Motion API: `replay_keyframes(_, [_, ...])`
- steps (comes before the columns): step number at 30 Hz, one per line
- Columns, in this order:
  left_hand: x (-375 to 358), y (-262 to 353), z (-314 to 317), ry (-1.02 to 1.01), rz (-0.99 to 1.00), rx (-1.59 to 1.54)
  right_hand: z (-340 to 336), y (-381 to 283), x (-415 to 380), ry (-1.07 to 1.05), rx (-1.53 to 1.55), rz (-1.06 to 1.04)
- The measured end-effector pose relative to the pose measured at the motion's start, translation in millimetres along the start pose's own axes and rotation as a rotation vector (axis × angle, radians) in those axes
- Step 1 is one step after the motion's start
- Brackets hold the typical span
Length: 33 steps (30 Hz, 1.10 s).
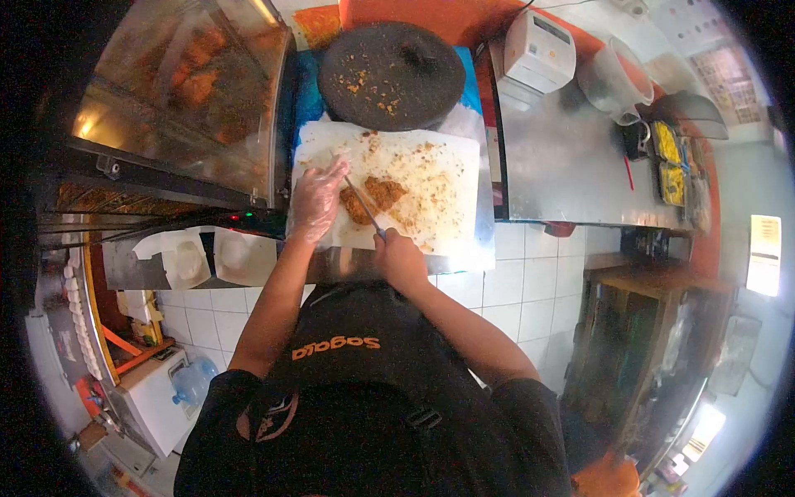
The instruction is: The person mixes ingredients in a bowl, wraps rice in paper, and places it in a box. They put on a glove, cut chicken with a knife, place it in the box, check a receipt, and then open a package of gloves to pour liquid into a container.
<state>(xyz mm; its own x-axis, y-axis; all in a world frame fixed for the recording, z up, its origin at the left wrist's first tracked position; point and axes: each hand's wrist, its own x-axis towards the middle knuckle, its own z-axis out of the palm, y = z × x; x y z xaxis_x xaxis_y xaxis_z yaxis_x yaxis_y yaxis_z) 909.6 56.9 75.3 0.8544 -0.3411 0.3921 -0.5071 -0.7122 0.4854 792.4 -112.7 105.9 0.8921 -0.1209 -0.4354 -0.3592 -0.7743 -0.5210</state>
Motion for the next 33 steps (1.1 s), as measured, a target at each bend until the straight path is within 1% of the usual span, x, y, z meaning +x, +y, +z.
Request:
replay_keyframes(2, [-15.5,-13.6,11.9,-0.026,0.004,0.018,7.2,4.2,0.8,-0.027,-0.038,0.025])
replay_keyframes(5, [-23.2,-18.1,22.9,-0.183,-0.114,0.037,15.0,9.3,7.5,-0.026,-0.103,0.043])
replay_keyframes(8, [-26.3,-12.2,24.0,-0.024,-0.068,0.104,19.2,10.6,10.9,-0.031,-0.131,0.06])
replay_keyframes(10, [-31.5,-15.8,32.9,-0.066,-0.091,0.213,27.7,14.9,18.0,-0.036,-0.143,0.064])
replay_keyframes(11, [-33.8,-17.2,36.7,-0.089,-0.098,0.266,37.7,21.4,23.8,-0.039,-0.164,0.067])
replay_keyframes(13, [-27.4,-10.3,26.6,-0.244,-0.174,0.22,56.3,34.9,33.6,-0.036,-0.209,0.071])
replay_keyframes(14, [-21.8,-9.7,22.1,-0.31,-0.21,0.2,52.8,32.3,35.8,-0.036,-0.187,0.064])
replay_keyframes(17, [-26.0,-23.3,35.1,-0.247,-0.139,0.22,38.1,26.2,30.9,-0.038,-0.131,0.026])
replay_keyframes(19, [-21.6,-17.3,29.1,-0.122,-0.084,0.084,18.1,20.0,24.8,-0.036,-0.117,-0.026])
replay_keyframes(20, [-22.2,-14.7,27.4,-0.066,-0.054,0.015,16.1,16.1,18.2,-0.034,-0.093,-0.018])
replay_keyframes(22, [-26.9,-16.9,22.9,0.045,0.031,-0.03,16.5,9.4,2.7,-0.028,-0.042,0.006])
replay_keyframes(23, [-30.9,-18.9,21.9,0.1,0.074,-0.055,16.3,6.3,-0.7,-0.06,-0.041,0.036])
replay_keyframes(26, [-52.9,-25.4,30.8,0.03,0.023,-0.005,30.1,8.1,1.0,-0.082,-0.086,0.093])
replay_keyframes(29, [-58.3,-31.5,38.1,0.009,-0.023,0.038,35.4,7.2,0.4,-0.046,-0.109,0.063])
replay_keyframes(32, [-54.6,-34.8,38.1,-0.144,-0.118,0.006,35.6,4.7,1.8,-0.047,-0.132,0.094])
replay_keyframes(33, [-48.9,-31.9,39.0,-0.099,-0.181,-0.017,41.7,9.1,8.2,-0.036,-0.13,0.091])
